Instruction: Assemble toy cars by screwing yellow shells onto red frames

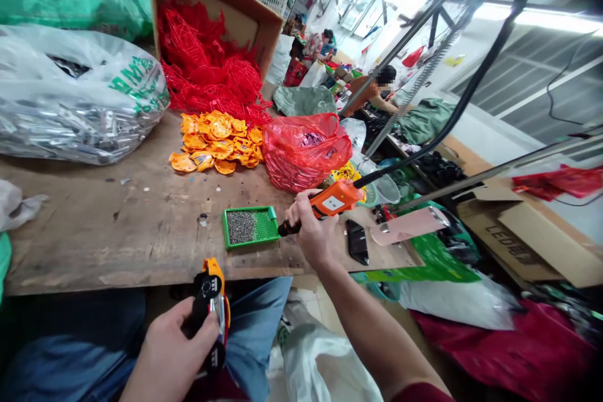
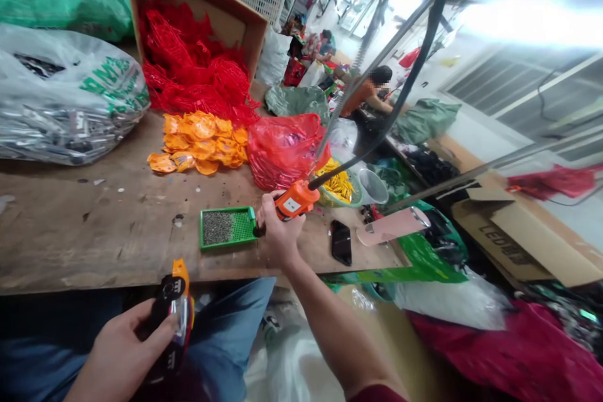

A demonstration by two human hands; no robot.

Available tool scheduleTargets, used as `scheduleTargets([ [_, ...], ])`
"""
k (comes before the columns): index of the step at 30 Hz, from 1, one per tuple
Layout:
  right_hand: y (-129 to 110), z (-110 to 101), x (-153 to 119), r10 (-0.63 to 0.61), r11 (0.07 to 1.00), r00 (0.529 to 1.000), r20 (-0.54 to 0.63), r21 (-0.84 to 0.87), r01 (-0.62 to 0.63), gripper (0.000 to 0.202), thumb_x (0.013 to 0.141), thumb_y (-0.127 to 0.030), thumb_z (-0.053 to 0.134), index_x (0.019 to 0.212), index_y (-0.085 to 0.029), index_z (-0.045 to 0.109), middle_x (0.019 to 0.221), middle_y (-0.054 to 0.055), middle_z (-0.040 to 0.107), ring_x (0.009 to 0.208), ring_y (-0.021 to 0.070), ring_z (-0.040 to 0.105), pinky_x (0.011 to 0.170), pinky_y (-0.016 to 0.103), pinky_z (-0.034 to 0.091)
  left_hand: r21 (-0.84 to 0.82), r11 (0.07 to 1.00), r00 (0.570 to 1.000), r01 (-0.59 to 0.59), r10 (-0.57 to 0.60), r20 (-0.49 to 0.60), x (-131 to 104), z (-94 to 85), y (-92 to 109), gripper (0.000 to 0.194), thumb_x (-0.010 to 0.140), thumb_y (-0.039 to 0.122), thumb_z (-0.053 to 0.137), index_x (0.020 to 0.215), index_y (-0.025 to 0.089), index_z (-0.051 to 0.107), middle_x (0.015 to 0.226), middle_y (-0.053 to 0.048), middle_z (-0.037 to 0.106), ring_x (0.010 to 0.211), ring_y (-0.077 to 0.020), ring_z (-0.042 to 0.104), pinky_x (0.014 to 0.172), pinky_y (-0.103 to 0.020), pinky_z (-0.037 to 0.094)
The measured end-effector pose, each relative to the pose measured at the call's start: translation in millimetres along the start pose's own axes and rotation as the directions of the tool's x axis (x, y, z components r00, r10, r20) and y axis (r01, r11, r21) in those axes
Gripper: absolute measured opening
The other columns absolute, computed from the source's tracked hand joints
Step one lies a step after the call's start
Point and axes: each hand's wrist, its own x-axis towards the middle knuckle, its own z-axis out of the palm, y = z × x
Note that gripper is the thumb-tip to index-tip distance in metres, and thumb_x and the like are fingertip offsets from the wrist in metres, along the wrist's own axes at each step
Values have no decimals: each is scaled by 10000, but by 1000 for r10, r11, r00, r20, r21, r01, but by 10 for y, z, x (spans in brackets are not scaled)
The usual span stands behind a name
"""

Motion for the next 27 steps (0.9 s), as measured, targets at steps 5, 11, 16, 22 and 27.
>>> scheduleTargets([
  [5, 82, -47, 3, 3, 1000, 1000, 14, 11, -3, 187, 846, -297, 684, 849, -206, 520, 473, -113, 455, 363, 67, 447, 412, 211, 406, -23, 1000, 1000, 12, -12, 0, 18, 36, -39, 317, 704, 500, 612, 685, 192, 684, 600, -2, 695, 614, -215, 649, 543, -235, 481],
  [11, 140, -71, 15, 9, 1000, 1000, 5, 5, -9, 201, 839, -296, 690, 863, -200, 515, 489, -114, 465, 368, 65, 452, 415, 213, 414, -93, 996, 1000, 16, -18, -23, -3, 49, -3, 321, 703, 507, 624, 696, 190, 678, 636, -11, 714, 644, -224, 654, 555, -237, 485],
  [16, 169, -72, 17, 23, 1000, 1000, 11, -8, -23, 221, 835, -323, 690, 858, -200, 508, 477, -117, 458, 362, 67, 442, 414, 219, 406, -97, 995, 999, 35, -36, -8, -6, 44, 5, 317, 712, 506, 618, 709, 195, 675, 642, -13, 711, 653, -236, 651, 555, -250, 487],
  [22, 177, -86, 15, 15, 1000, 1000, 26, -3, -15, 198, 848, -308, 682, 848, -198, 517, 470, -113, 460, 368, 68, 446, 418, 215, 405, -78, 996, 999, 30, -31, -9, 11, 27, 7, 307, 711, 504, 624, 681, 202, 668, 641, -9, 712, 649, -231, 645, 565, -247, 484],
  [27, 202, -86, 11, 8, 1000, 1000, 20, 10, -8, 188, 852, -301, 679, 857, -197, 523, 472, -111, 471, 366, 69, 444, 412, 215, 405, -101, 994, 999, 47, -47, 7, 3, 32, 28, 287, 696, 490, 639, 691, 207, 678, 641, -4, 724, 665, -235, 654, 581, -241, 492],
])
